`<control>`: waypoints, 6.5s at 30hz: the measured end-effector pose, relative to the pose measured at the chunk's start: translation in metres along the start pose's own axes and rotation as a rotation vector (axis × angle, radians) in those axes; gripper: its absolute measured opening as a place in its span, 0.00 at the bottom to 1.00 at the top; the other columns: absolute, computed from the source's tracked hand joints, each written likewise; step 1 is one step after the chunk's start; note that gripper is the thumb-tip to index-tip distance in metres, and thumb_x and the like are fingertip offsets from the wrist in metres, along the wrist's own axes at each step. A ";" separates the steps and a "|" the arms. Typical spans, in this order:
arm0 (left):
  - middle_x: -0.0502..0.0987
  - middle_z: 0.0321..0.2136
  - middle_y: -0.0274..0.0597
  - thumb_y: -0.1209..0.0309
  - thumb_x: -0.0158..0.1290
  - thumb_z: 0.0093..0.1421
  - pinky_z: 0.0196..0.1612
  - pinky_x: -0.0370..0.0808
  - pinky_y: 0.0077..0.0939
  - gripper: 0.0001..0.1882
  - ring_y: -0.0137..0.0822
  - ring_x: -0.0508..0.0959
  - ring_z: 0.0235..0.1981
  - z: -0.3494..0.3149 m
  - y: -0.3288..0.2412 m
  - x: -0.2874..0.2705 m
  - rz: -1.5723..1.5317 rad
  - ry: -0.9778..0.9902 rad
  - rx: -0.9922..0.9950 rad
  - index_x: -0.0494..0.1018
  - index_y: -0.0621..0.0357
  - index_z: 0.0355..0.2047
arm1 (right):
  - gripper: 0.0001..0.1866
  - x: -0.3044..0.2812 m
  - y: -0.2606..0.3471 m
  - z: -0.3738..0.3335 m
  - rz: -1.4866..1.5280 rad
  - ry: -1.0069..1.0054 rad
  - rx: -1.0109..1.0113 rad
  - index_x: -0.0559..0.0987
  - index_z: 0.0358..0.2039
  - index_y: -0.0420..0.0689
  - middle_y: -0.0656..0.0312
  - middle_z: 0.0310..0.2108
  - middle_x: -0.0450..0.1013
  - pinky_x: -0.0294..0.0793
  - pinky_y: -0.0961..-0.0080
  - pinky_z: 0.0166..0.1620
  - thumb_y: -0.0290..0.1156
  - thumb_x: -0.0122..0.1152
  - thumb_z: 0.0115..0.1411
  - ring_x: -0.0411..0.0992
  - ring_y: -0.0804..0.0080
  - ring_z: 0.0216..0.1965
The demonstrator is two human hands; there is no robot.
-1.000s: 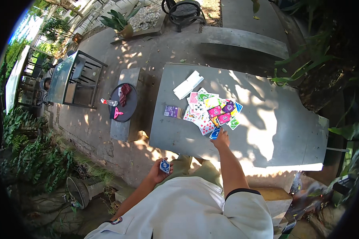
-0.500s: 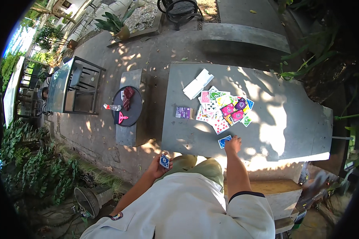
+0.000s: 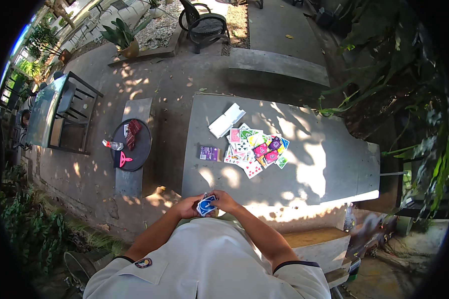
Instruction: Picking up and sorting playing cards on an outdoor table.
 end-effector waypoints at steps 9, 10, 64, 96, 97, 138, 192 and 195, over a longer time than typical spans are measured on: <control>0.73 0.42 0.46 0.59 0.45 0.63 0.42 0.76 0.43 0.19 0.46 0.75 0.44 -0.007 -0.011 0.005 -0.094 0.056 0.041 0.64 0.56 0.50 | 0.21 0.000 0.079 -0.018 -0.571 -0.241 -0.194 0.67 0.43 0.41 0.52 0.44 0.66 0.73 0.72 0.41 0.29 0.62 0.49 0.70 0.62 0.45; 0.73 0.42 0.46 0.59 0.45 0.63 0.42 0.76 0.43 0.19 0.46 0.75 0.44 -0.006 -0.009 0.005 -0.105 0.060 0.047 0.64 0.56 0.50 | 0.21 0.003 0.076 -0.019 -0.580 -0.232 -0.189 0.67 0.43 0.41 0.52 0.44 0.66 0.73 0.72 0.41 0.29 0.62 0.49 0.70 0.62 0.45; 0.68 0.47 0.54 0.61 0.46 0.59 0.45 0.74 0.51 0.21 0.58 0.73 0.43 0.013 0.245 0.016 -0.706 -0.578 0.736 0.60 0.49 0.51 | 0.41 -0.283 -0.040 -0.033 -1.342 -0.477 0.185 0.58 0.59 0.55 0.57 0.62 0.49 0.58 0.51 0.58 0.46 0.67 0.47 0.47 0.55 0.64; 0.73 0.43 0.36 0.55 0.44 0.64 0.39 0.76 0.31 0.17 0.36 0.76 0.40 0.107 0.131 0.100 -0.369 -0.180 0.660 0.64 0.46 0.49 | 0.19 -0.090 0.039 -0.179 -0.559 0.261 -0.589 0.71 0.38 0.40 0.57 0.35 0.70 0.69 0.71 0.37 0.30 0.67 0.47 0.70 0.68 0.34; 0.73 0.43 0.37 0.54 0.44 0.64 0.39 0.77 0.29 0.19 0.36 0.77 0.40 0.107 0.130 0.109 -0.341 -0.168 0.637 0.64 0.47 0.50 | 0.22 -0.087 0.052 -0.191 -0.765 0.199 -0.774 0.71 0.39 0.41 0.56 0.38 0.69 0.69 0.68 0.41 0.34 0.70 0.46 0.68 0.64 0.37; 0.71 0.44 0.49 0.57 0.48 0.61 0.45 0.75 0.53 0.18 0.55 0.74 0.46 0.020 0.126 -0.038 -0.518 -0.366 0.389 0.65 0.47 0.48 | 0.12 -0.237 -0.076 -0.060 -0.575 -0.722 0.101 0.71 0.23 0.41 0.55 0.22 0.71 0.69 0.65 0.31 0.31 0.66 0.44 0.70 0.61 0.27; 0.71 0.45 0.38 0.58 0.43 0.64 0.46 0.75 0.42 0.20 0.43 0.74 0.47 0.016 0.019 0.055 0.064 0.078 0.223 0.60 0.44 0.55 | 0.26 0.009 0.099 -0.100 -0.720 -0.093 -0.444 0.67 0.38 0.43 0.54 0.49 0.65 0.70 0.65 0.54 0.40 0.71 0.44 0.55 0.52 0.61; 0.72 0.42 0.36 0.60 0.46 0.64 0.48 0.74 0.40 0.21 0.40 0.74 0.46 0.024 0.024 0.058 0.045 0.054 0.293 0.60 0.44 0.56 | 0.27 0.001 0.088 -0.102 -0.675 -0.087 -0.448 0.67 0.37 0.42 0.46 0.56 0.60 0.66 0.63 0.55 0.43 0.69 0.44 0.58 0.49 0.59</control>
Point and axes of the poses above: each hand's wrist, its own z-axis towards the middle knuckle, its own x-axis out of the palm, y = z × x, the point moved 10 cm from there along z, towards the middle knuckle
